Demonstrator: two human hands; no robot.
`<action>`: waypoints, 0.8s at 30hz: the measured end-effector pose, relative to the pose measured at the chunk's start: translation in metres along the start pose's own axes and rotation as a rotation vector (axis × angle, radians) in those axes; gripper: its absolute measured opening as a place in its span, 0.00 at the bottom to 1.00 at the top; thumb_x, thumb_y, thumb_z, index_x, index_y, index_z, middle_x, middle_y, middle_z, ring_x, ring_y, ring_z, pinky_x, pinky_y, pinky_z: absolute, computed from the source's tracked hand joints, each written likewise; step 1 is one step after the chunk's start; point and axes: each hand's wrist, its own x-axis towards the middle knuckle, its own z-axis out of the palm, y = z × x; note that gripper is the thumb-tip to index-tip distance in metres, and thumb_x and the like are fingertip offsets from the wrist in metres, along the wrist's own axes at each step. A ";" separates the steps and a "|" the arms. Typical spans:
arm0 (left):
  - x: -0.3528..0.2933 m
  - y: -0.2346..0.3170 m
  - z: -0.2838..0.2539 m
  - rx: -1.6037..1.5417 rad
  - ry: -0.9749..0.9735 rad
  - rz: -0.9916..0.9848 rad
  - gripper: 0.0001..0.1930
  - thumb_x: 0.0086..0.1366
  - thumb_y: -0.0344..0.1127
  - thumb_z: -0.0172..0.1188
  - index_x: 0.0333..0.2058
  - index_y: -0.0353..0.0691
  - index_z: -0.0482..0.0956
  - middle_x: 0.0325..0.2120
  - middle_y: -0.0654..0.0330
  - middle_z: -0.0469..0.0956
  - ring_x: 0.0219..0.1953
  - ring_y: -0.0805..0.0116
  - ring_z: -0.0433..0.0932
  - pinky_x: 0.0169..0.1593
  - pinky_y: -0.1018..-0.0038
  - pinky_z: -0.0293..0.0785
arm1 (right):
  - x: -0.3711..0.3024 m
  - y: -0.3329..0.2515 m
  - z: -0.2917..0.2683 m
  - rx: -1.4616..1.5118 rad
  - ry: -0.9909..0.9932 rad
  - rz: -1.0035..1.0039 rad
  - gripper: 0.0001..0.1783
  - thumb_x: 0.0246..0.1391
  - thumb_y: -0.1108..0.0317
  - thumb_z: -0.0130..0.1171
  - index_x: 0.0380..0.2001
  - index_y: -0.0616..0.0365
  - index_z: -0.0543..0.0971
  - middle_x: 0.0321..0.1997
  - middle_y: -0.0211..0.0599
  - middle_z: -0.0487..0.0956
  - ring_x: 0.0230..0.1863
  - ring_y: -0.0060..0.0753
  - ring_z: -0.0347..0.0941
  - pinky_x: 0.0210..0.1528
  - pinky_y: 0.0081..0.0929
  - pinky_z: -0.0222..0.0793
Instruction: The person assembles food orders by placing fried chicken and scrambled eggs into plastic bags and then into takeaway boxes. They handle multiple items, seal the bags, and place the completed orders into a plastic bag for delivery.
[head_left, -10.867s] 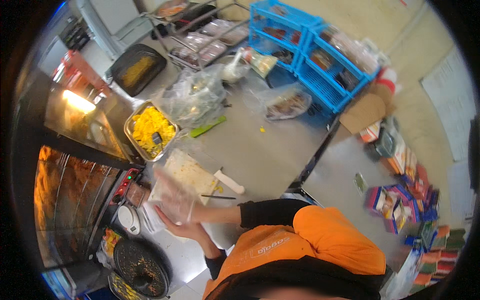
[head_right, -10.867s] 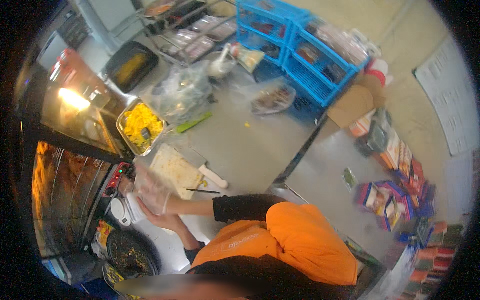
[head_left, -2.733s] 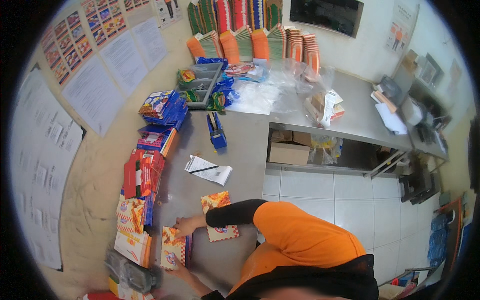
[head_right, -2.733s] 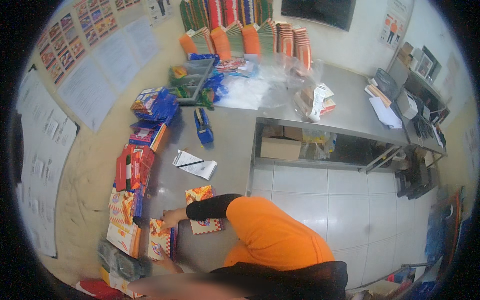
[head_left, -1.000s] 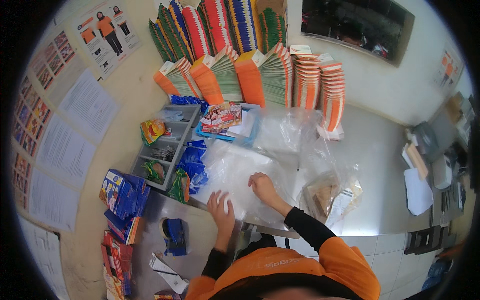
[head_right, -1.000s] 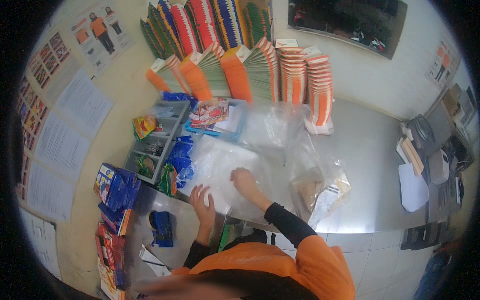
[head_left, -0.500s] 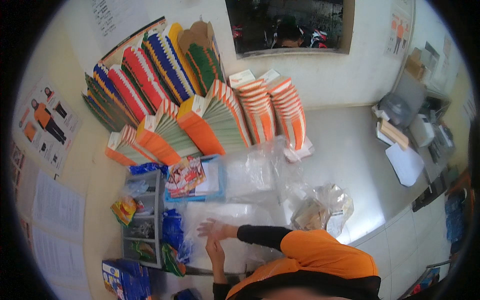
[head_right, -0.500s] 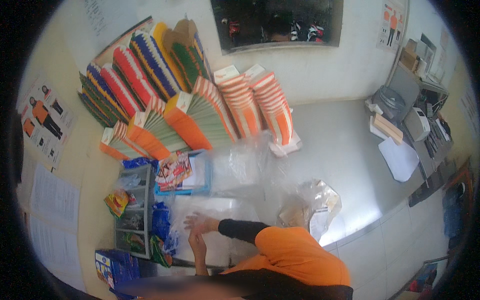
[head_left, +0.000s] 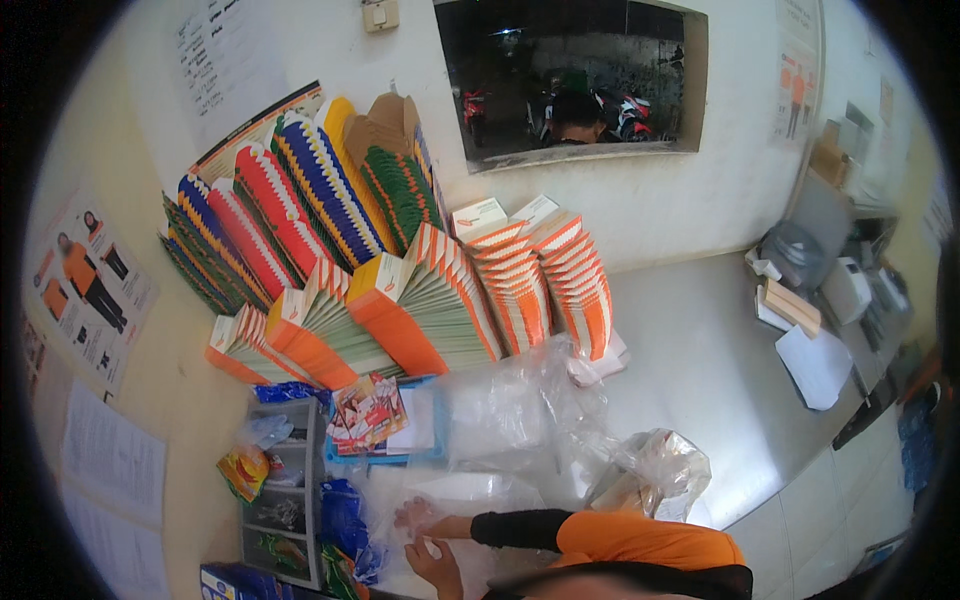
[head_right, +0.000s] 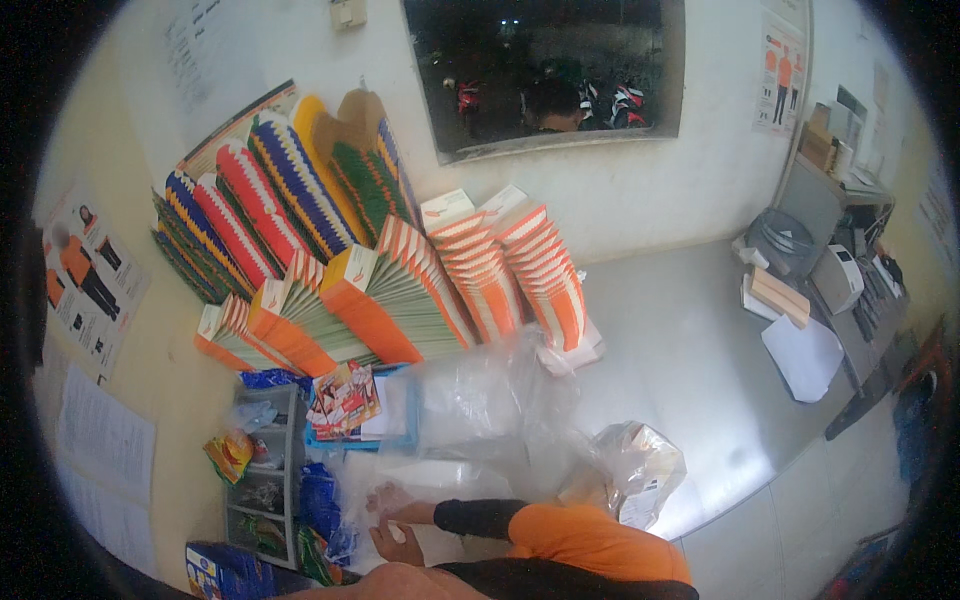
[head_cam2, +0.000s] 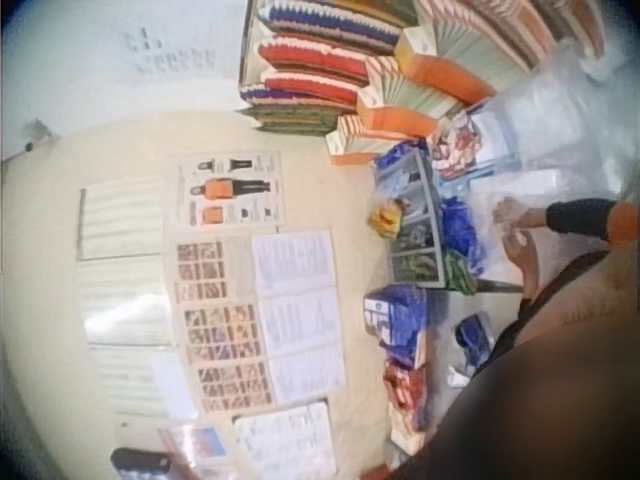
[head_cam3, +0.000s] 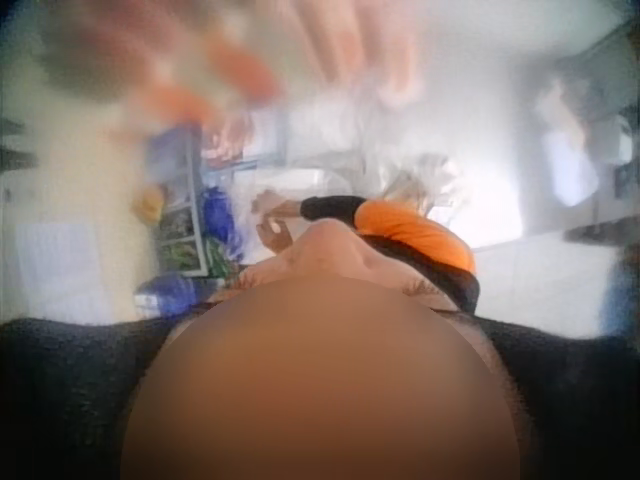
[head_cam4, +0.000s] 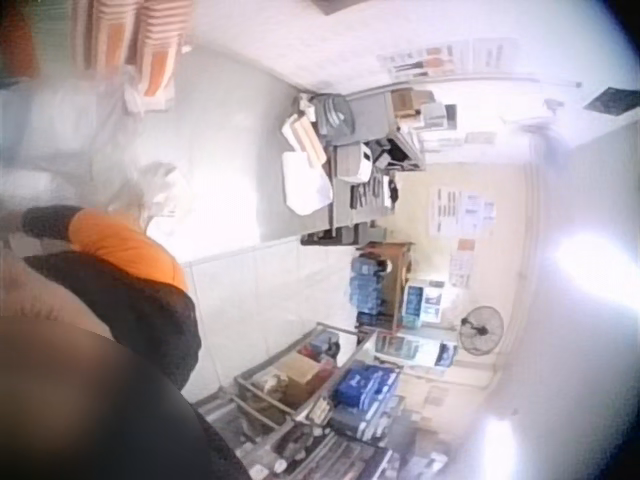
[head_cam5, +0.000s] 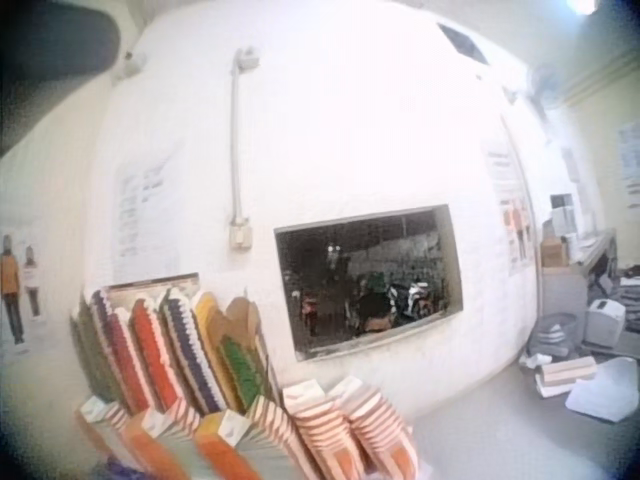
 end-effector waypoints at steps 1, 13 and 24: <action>-0.001 -0.004 0.002 0.031 -0.085 -0.023 0.19 0.52 0.26 0.57 0.45 0.34 0.72 0.33 0.47 0.70 0.38 0.49 0.71 0.40 0.61 0.67 | -0.001 0.001 0.003 -0.002 -0.019 -0.006 0.18 0.50 0.62 0.47 0.45 0.53 0.72 0.48 0.39 0.69 0.49 0.39 0.64 0.52 0.39 0.57; 0.003 -0.132 0.059 0.233 -0.446 -0.016 0.31 0.50 0.41 0.63 0.53 0.44 0.66 0.51 0.46 0.64 0.53 0.45 0.63 0.52 0.54 0.61 | -0.019 -0.015 -0.119 0.883 -0.402 0.196 0.21 0.59 0.59 0.44 0.50 0.61 0.71 0.46 0.35 0.74 0.43 0.32 0.69 0.48 0.37 0.63; 0.079 -0.033 -0.040 0.245 -0.827 0.118 0.35 0.56 0.54 0.57 0.58 0.41 0.62 0.53 0.42 0.64 0.56 0.47 0.64 0.55 0.59 0.63 | -0.152 -0.004 -0.404 0.988 1.119 0.176 0.19 0.60 0.49 0.46 0.40 0.53 0.71 0.42 0.36 0.71 0.43 0.29 0.69 0.45 0.33 0.66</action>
